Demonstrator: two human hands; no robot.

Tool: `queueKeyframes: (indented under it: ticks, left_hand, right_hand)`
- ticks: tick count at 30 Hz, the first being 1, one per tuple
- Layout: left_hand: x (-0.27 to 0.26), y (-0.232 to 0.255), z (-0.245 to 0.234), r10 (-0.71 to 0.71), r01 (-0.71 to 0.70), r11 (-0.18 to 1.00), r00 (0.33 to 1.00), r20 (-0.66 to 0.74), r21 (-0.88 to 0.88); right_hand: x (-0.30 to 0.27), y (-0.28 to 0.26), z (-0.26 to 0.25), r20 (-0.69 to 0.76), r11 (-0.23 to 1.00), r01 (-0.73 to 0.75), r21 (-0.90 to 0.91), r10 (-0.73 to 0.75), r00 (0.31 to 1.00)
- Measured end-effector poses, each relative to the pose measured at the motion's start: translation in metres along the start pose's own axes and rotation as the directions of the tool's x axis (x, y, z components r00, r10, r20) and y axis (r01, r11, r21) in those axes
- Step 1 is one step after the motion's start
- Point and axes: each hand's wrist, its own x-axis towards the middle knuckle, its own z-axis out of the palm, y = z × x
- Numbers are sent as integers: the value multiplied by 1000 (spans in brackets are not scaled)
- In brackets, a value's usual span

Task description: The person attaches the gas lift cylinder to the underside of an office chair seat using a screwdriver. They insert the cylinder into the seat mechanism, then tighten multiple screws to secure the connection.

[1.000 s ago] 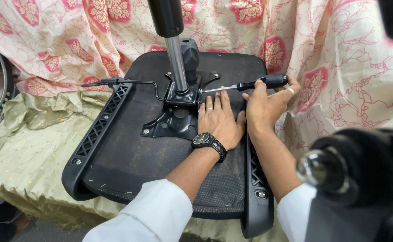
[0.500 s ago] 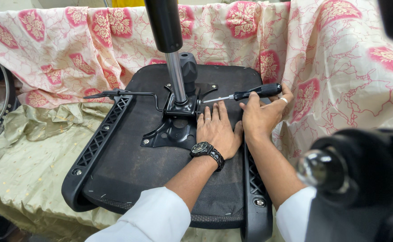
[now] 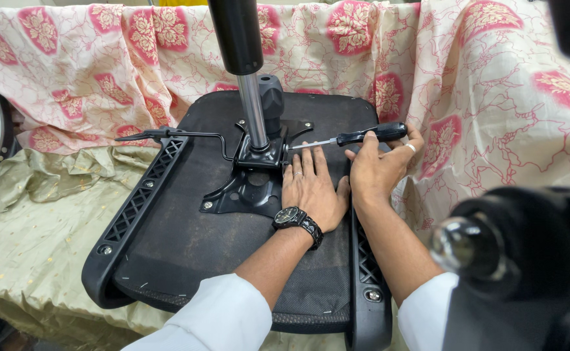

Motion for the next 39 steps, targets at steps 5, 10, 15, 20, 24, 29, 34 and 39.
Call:
queueKeyframes:
  ticks: [5,10,15,20,24,29,34,39]
  left_hand:
    - [0,-2,2,9,-9,1000,1000,3,-12]
    - [0,-1,1,16,-16,1000,1000,-2,0]
    - [0,0,-1,18,-18,1000,1000,-6,-9]
    - [-1,0,-1,20,-20,1000,1000,-19,-7]
    - [0,0,-2,23,-23,1000,1000,-21,-3]
    - [-1,0,-2,27,-28,1000,999,-30,-4]
    - [-2,0,-2,33,-34,999,998,-46,-10]
    - [-1,-1,-2,31,-32,999,998,-51,-9]
  right_hand:
    - [-3,-3,1,-21,995,-4,-100,2,1000]
    - [-3,-8,0,-40,997,-5,-77,2,999]
    - [-5,-11,0,-20,997,-23,-69,22,1000]
    - [-5,-9,0,-26,997,-39,-68,37,999]
    - [-1,-5,2,-68,999,-39,-26,37,997]
    - [-2,-2,0,-38,998,0,-55,-2,999]
    - [0,1,1,-63,997,-16,-79,11,998]
    - [2,2,1,-63,1000,22,-11,-23,998]
